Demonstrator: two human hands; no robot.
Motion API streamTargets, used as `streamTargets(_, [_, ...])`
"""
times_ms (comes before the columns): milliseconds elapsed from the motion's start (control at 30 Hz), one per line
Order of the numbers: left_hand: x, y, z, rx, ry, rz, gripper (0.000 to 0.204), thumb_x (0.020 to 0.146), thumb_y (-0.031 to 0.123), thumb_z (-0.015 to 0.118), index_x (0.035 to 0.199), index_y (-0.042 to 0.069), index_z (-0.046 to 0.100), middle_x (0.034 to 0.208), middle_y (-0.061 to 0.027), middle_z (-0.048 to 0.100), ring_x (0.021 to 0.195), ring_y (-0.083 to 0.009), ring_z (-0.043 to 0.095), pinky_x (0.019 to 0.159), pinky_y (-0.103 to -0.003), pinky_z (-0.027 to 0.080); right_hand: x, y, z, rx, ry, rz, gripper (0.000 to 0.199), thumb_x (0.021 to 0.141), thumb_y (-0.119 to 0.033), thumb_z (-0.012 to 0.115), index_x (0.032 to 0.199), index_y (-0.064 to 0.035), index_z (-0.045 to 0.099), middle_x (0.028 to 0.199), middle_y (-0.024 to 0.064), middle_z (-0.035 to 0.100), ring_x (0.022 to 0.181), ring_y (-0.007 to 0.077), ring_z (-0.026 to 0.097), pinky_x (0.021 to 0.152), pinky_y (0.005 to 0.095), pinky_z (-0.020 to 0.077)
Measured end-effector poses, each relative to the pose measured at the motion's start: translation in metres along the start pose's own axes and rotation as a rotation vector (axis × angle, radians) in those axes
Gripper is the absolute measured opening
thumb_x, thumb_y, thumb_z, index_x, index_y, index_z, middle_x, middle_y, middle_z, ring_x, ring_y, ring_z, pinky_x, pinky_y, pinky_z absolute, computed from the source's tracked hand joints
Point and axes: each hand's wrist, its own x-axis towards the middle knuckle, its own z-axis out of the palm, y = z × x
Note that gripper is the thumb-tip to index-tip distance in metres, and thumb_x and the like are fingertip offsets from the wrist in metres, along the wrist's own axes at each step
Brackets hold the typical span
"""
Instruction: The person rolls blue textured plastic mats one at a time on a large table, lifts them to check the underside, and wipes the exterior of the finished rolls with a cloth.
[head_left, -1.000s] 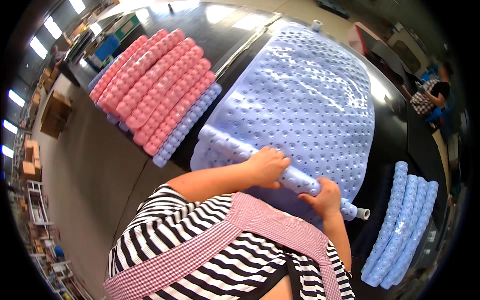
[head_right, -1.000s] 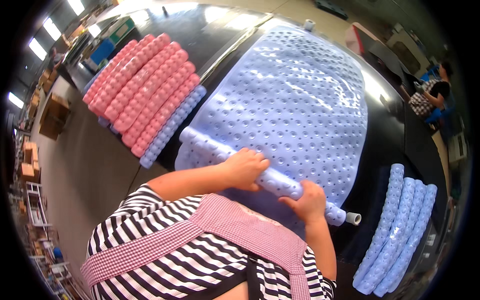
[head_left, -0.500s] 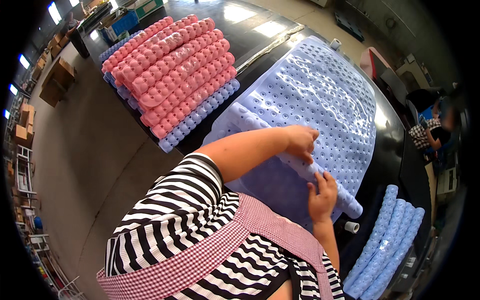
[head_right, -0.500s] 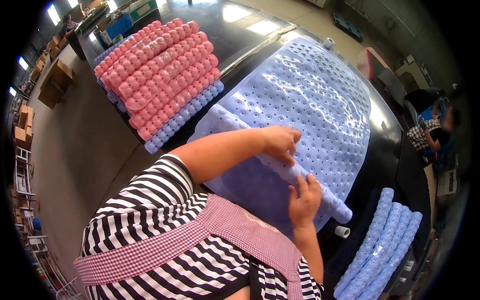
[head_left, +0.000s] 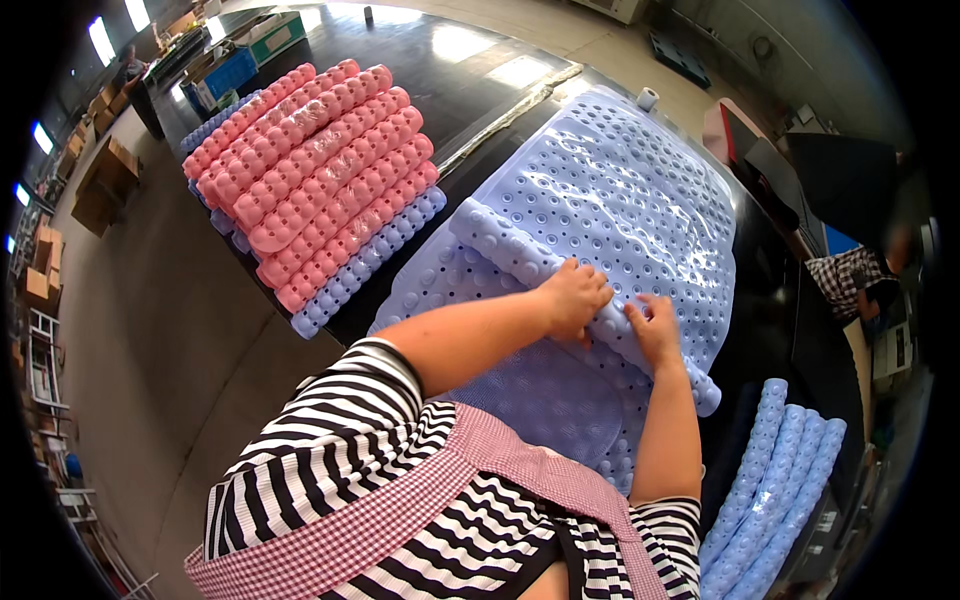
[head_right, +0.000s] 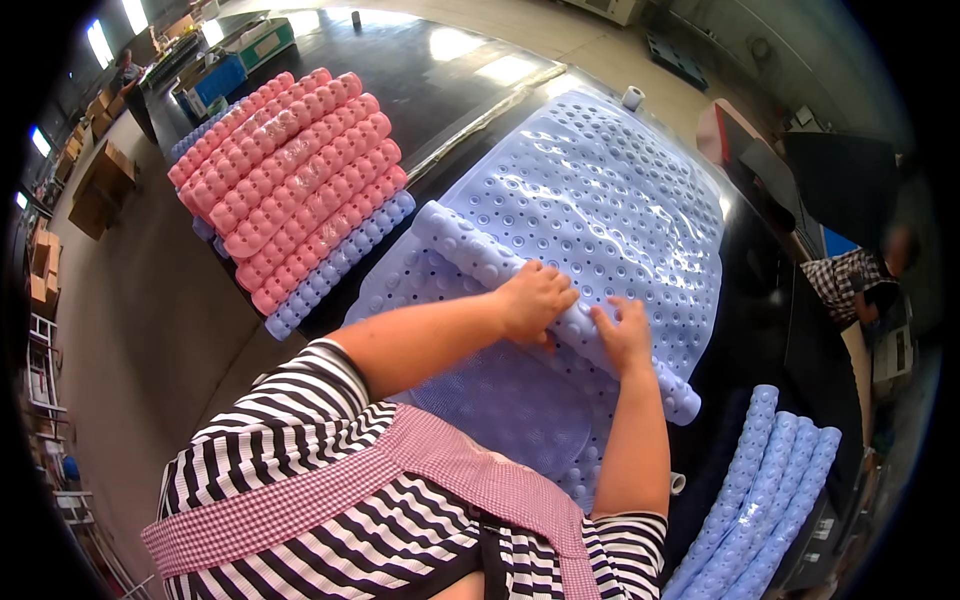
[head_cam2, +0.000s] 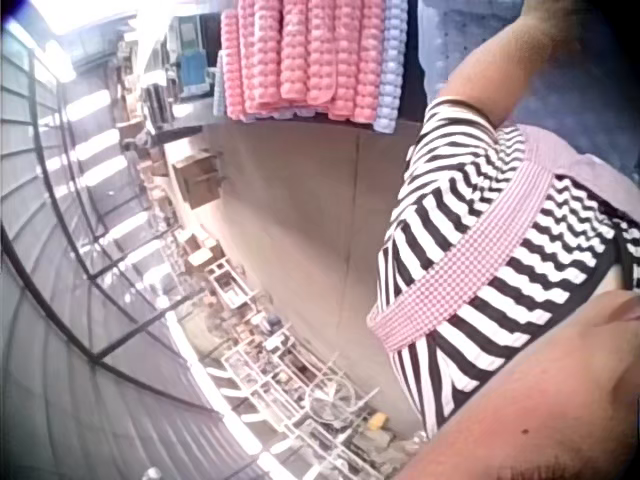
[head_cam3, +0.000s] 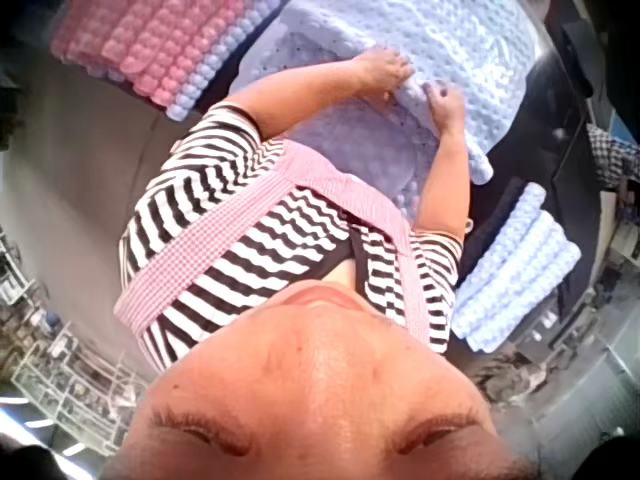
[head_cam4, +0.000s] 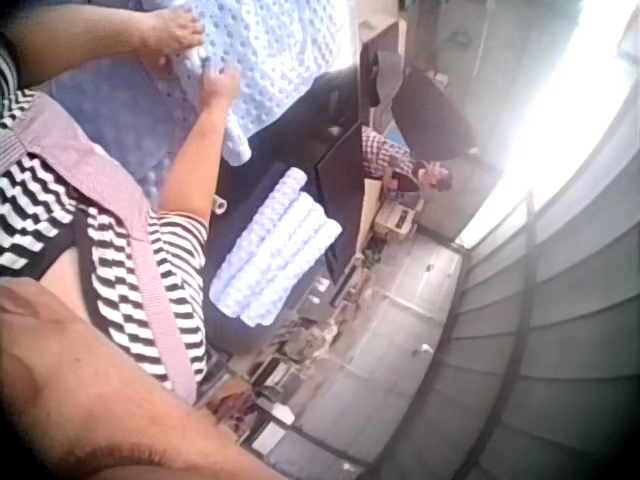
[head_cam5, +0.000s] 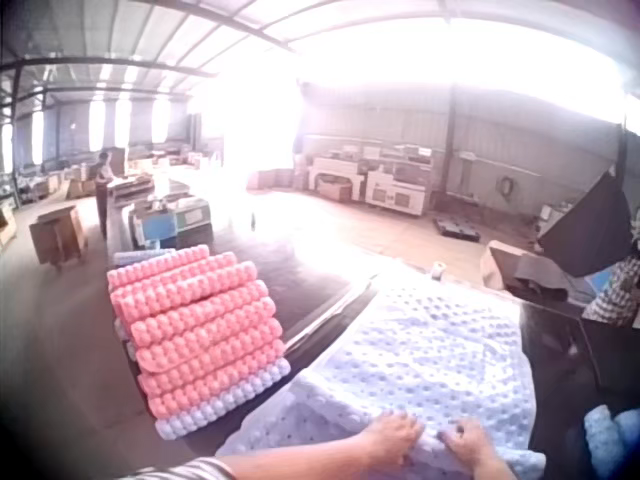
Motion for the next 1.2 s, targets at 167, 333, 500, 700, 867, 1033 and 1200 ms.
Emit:
streamTargets(167, [0.035,-0.027,-0.024,-0.091,-0.275,-0.024,0.094,0.054,0.040,0.100,0.133,0.010,0.059,0.136,-0.0148,0.058,0.129,-0.0350,0.056,0.105,-0.049,0.049,-0.024,-0.023,0.003,-0.136,0.228,-0.037,0.054,0.076,-0.044,0.088,0.111,-0.0067,0.069,0.108,0.0159,0.067,0.103,0.0362,0.064,0.095,0.0472,0.0476])
streamTargets(333, [0.070,-0.036,-0.014,-0.073,-0.339,0.056,0.086,0.055,0.033,0.098,0.129,0.009,0.063,0.128,-0.0181,0.066,0.122,-0.0359,0.063,0.104,-0.043,0.052,-0.032,-0.024,0.001,-0.361,0.255,-0.175,0.083,0.059,-0.046,0.095,0.126,-0.0074,0.065,0.117,0.0146,0.068,0.112,0.0355,0.064,0.101,0.0483,0.0461])
streamTargets(500, [0.074,-0.044,-0.033,-0.139,-0.402,-0.020,0.073,0.058,0.030,0.095,0.121,0.007,0.067,0.118,-0.0196,0.072,0.113,-0.0375,0.068,0.096,-0.046,0.054,-0.004,-0.027,-0.022,-0.374,0.076,-0.169,0.074,0.060,-0.043,0.094,0.120,-0.0076,0.068,0.111,0.0160,0.072,0.106,0.0360,0.068,0.094,0.0456,0.0524])
streamTargets(700, [-0.038,0.018,-0.059,-0.353,-0.587,-0.021,0.066,0.059,0.033,0.095,0.112,0.007,0.068,0.106,-0.0202,0.073,0.106,-0.0393,0.068,0.093,-0.046,0.053,-0.128,-0.066,-0.001,-0.224,-0.015,-0.215,0.060,0.065,-0.045,0.090,0.107,-0.0079,0.068,0.099,0.0139,0.070,0.097,0.0343,0.069,0.090,0.0452,0.0531])
streamTargets(867, [-0.112,0.047,-0.027,-0.256,-0.170,-0.003,0.071,0.064,0.036,0.093,0.125,0.012,0.065,0.133,-0.0129,0.060,0.126,-0.0350,0.057,0.106,-0.049,0.044,-0.162,-0.070,0.027,-0.184,0.057,-0.145,0.058,0.065,-0.045,0.089,0.104,-0.0074,0.068,0.099,0.0143,0.069,0.099,0.0346,0.069,0.093,0.0436,0.0512])
streamTargets(1033, [-0.151,0.060,0.008,-0.080,0.240,0.023,0.072,0.074,0.039,0.085,0.136,0.015,0.058,0.138,-0.0122,0.054,0.134,-0.0348,0.050,0.114,-0.056,0.033,-0.133,-0.073,0.015,-0.161,-0.161,-0.154,0.073,0.063,-0.047,0.090,0.119,-0.0046,0.068,0.110,0.0172,0.067,0.104,0.0383,0.067,0.095,0.0468,0.0515])
streamTargets(1200, [-0.088,0.053,-0.004,-0.116,0.058,-0.027,0.045,0.091,0.049,0.068,0.118,0.013,0.066,0.122,-0.0080,0.062,0.116,-0.0296,0.059,0.100,-0.049,0.040,-0.143,-0.050,0.012,-0.124,0.251,-0.266,0.078,0.067,-0.043,0.091,0.129,-0.0086,0.061,0.135,0.0193,0.053,0.130,0.0404,0.049,0.113,0.0516,0.0348])
